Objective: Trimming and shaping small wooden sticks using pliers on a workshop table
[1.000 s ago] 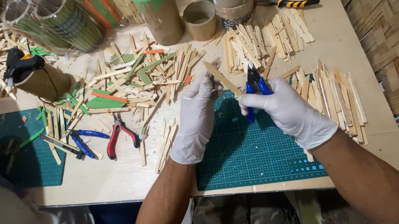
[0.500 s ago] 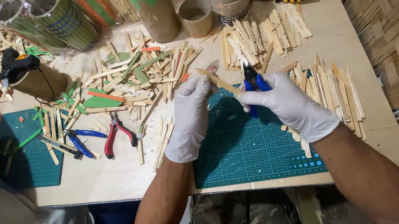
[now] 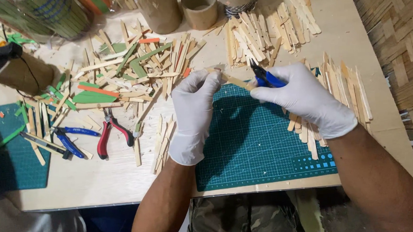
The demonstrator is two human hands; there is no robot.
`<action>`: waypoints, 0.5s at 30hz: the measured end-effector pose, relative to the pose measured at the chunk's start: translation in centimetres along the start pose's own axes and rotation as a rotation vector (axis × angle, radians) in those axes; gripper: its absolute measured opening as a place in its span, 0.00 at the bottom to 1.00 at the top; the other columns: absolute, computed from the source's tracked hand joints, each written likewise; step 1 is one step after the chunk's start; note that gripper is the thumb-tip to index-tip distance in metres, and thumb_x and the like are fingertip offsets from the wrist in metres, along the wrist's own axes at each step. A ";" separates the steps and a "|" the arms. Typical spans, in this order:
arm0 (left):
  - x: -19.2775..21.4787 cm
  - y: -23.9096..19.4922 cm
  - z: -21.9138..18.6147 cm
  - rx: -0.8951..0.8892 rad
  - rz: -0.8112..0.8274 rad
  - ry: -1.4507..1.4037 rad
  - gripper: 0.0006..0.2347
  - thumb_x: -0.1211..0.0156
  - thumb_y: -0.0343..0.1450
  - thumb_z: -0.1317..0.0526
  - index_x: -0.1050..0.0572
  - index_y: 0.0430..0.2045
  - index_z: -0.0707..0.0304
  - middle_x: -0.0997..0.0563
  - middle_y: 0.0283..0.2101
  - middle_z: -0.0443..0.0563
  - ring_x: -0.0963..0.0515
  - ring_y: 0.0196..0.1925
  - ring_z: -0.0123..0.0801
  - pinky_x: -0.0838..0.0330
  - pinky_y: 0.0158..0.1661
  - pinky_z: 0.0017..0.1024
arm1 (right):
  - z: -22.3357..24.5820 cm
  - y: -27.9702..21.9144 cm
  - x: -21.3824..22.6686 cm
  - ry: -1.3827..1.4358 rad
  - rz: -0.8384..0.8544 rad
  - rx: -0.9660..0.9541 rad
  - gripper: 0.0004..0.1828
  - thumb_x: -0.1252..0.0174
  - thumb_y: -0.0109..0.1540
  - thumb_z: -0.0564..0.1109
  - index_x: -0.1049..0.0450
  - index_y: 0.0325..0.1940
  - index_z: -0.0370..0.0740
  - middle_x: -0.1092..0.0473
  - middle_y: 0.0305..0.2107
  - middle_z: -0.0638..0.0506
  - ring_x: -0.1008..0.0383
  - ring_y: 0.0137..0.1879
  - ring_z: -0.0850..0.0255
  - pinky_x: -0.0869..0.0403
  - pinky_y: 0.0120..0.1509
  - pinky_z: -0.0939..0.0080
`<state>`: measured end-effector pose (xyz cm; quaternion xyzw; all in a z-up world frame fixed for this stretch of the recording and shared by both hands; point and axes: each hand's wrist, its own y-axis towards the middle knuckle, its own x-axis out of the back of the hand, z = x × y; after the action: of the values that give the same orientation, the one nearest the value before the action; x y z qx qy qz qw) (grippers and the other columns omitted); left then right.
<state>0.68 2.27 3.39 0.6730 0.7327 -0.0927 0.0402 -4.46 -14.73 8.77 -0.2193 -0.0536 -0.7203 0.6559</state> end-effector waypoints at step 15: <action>0.2 -0.4 0.4 0.157 0.013 -0.532 0.08 0.34 0.68 0.61 0.26 0.20 0.61 0.16 0.37 0.56 0.16 0.37 0.41 0.15 0.40 0.43 | 0.1 -1.1 -2.6 -0.414 -0.075 0.202 0.14 0.37 0.62 0.49 0.16 0.49 0.44 0.17 0.37 0.55 0.20 0.40 0.69 0.26 0.46 0.68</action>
<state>0.20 2.38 2.96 0.6308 0.6825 -0.3223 0.1799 -5.38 -12.12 8.09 -0.2934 -0.2668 -0.6749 0.6223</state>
